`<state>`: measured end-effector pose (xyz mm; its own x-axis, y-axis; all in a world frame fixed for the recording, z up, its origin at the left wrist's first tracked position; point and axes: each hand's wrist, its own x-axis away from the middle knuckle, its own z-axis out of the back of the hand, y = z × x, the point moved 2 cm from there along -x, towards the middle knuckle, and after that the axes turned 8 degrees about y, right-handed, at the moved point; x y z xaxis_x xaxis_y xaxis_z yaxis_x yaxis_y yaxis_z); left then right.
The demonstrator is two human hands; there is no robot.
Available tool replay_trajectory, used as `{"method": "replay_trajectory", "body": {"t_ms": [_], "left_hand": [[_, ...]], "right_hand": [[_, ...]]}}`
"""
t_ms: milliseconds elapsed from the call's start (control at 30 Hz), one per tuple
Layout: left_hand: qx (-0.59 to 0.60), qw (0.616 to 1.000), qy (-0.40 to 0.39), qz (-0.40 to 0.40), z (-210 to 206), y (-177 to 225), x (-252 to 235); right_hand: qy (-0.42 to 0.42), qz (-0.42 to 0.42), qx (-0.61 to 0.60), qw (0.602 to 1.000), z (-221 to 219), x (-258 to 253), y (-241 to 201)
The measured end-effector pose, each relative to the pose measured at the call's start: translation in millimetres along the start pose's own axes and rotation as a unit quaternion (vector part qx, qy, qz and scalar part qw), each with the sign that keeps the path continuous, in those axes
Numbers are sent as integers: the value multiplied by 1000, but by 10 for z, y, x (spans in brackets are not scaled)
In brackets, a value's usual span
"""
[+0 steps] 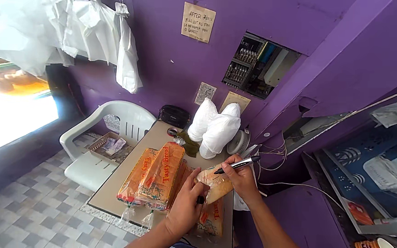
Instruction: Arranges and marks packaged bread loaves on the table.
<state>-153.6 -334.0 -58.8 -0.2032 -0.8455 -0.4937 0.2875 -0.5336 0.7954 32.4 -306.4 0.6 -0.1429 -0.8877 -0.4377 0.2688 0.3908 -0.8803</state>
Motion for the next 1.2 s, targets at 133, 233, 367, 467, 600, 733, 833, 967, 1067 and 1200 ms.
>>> {"method": "replay_trajectory", "body": {"t_ms": [133,233,367,467,600,733,833,967,1067,1200], "left_hand": [[2,1000,0,0,0,-3,13],[4,1000,3,-1,0,-9,17],[2,1000,-3,4,0,-8,19],[4,1000,-4,9,2,-1,18],[9,1000,-3,6,1,2,25],[6,1000,-4,5,-1,-3,22],[6,1000,-3,3,-8,-7,22],[4,1000,3,-2,-17,-4,29],[2,1000,2,1,-18,3,30],[1,1000,8,-6,-28,-3,36]], "right_hand": [[-6,14,25,1000,-18,10,4],[-13,20,40,999,-31,14,-4],[-17,31,61,998,-46,21,-2],[-18,46,88,995,-54,32,-10],[-17,59,96,993,-60,39,-19],[-14,64,97,993,-65,46,-15],[-12,65,104,992,-66,56,-22],[-11,76,107,991,-60,62,-17],[-6,79,112,991,-59,69,-18],[-10,82,121,989,-61,83,-22]]}}
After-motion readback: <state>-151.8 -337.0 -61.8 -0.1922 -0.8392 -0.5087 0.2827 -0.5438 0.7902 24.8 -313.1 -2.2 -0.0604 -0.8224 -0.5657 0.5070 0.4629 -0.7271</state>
